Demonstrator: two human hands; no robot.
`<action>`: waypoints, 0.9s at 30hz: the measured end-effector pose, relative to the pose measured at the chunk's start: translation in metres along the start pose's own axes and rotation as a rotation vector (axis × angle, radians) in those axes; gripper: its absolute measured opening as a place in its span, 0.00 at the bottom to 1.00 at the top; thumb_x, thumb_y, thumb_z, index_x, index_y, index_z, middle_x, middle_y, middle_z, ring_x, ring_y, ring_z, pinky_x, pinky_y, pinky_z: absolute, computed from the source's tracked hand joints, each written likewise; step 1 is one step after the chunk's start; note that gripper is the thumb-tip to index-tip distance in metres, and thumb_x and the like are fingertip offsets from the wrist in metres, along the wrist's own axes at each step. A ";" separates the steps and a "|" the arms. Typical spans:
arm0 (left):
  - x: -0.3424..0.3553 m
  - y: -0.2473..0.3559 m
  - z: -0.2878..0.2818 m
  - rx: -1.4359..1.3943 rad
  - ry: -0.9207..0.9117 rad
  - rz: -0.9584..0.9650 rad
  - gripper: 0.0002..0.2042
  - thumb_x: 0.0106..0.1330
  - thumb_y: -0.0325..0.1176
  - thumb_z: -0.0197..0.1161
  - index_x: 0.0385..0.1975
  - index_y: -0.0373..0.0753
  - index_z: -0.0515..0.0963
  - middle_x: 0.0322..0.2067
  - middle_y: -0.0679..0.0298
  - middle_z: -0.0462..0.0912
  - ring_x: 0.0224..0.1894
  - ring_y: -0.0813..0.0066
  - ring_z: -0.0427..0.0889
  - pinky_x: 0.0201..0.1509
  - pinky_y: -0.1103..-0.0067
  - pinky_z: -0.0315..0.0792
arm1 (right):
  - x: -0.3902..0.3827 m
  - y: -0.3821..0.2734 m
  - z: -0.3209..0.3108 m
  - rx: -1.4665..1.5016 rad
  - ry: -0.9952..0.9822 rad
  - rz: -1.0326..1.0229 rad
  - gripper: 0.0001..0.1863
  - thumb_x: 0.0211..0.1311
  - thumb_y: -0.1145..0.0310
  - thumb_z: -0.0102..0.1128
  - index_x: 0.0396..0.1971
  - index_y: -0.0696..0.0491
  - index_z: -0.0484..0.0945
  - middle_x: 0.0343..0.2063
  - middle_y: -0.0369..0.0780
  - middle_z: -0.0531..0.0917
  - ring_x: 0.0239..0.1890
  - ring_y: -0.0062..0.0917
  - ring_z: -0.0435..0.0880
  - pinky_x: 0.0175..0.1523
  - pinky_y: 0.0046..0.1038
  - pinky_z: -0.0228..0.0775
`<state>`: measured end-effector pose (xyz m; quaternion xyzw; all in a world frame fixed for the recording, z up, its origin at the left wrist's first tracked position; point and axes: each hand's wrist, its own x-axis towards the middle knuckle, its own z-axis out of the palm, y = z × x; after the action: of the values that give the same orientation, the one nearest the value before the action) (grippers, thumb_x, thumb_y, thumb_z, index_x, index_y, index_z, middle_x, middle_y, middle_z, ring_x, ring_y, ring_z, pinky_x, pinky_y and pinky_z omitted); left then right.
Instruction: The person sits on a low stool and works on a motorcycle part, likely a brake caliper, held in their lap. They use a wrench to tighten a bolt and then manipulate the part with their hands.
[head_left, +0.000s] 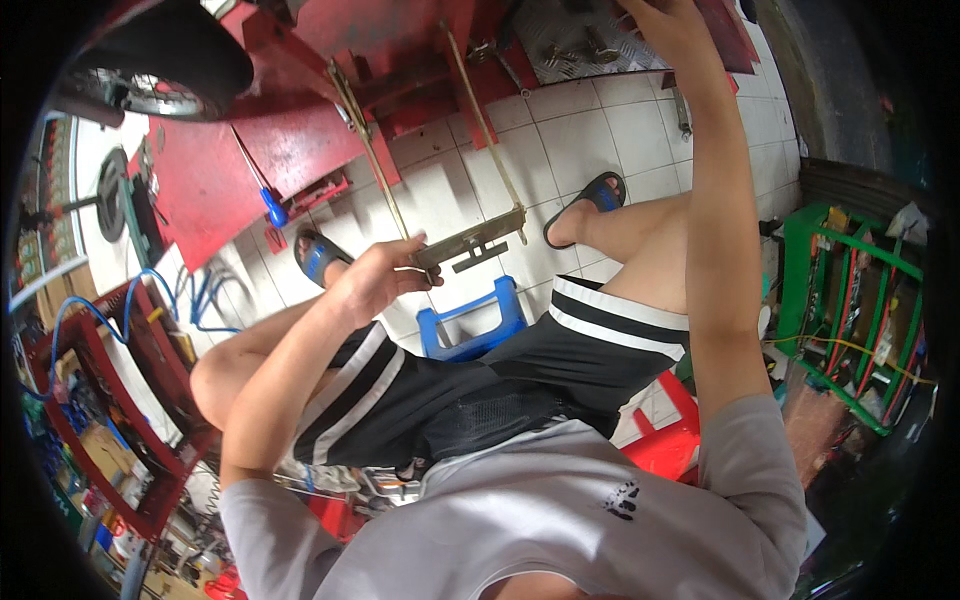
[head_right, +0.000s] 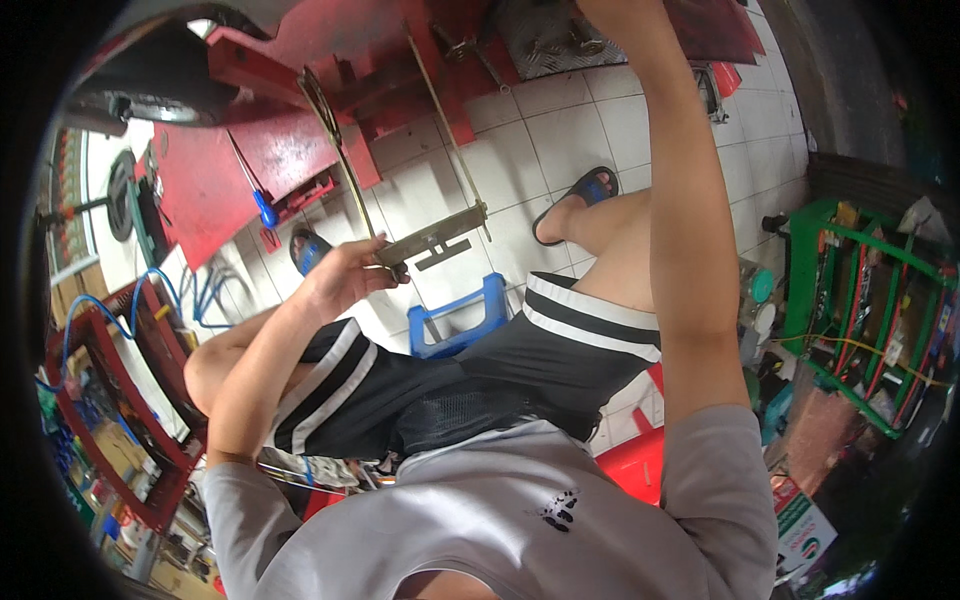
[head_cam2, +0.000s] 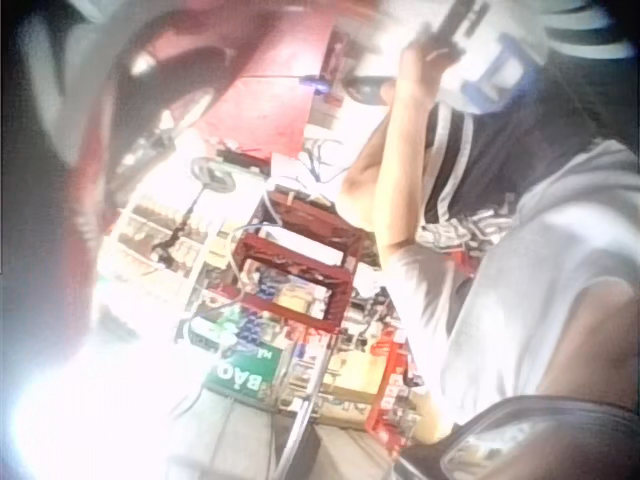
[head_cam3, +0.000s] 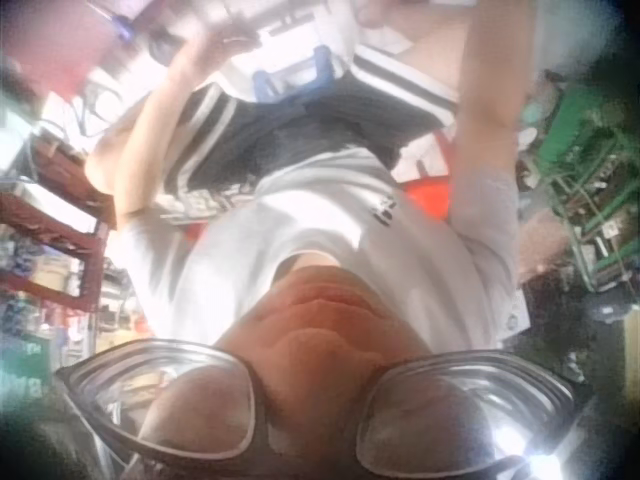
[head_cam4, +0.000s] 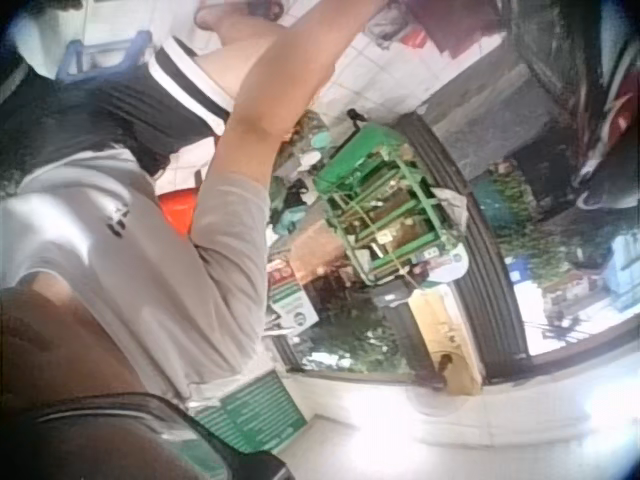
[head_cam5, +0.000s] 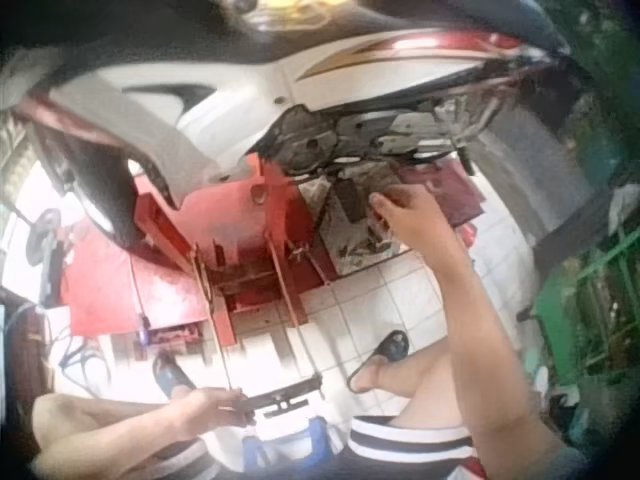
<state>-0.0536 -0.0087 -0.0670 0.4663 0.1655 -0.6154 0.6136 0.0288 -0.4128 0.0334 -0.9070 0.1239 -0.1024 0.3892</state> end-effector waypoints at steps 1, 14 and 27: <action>0.001 0.000 -0.001 0.021 -0.015 0.019 0.17 0.74 0.39 0.53 0.49 0.29 0.73 0.42 0.53 0.81 0.48 0.60 0.82 0.50 0.72 0.74 | 0.002 -0.002 -0.007 0.017 0.074 0.026 0.17 0.66 0.62 0.59 0.30 0.64 0.82 0.20 0.37 0.82 0.22 0.19 0.77 0.29 0.27 0.69; -0.006 0.048 0.003 1.166 0.580 0.314 0.22 0.67 0.44 0.63 0.44 0.25 0.77 0.35 0.44 0.85 0.39 0.59 0.86 0.42 0.71 0.76 | 0.019 -0.055 0.002 0.398 0.362 -0.122 0.18 0.61 0.60 0.61 0.34 0.63 0.84 0.28 0.49 0.87 0.33 0.33 0.87 0.41 0.31 0.76; -0.320 0.066 0.156 0.707 0.937 1.696 0.14 0.71 0.28 0.55 0.52 0.28 0.76 0.45 0.59 0.82 0.46 0.74 0.81 0.53 0.78 0.75 | -0.073 -0.198 -0.078 0.976 0.733 -0.527 0.14 0.70 0.61 0.54 0.28 0.54 0.79 0.23 0.33 0.80 0.25 0.17 0.75 0.30 0.23 0.66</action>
<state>-0.1118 0.0499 0.2856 0.7766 -0.1860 0.2500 0.5476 -0.0333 -0.3119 0.2249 -0.5331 -0.0383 -0.5403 0.6499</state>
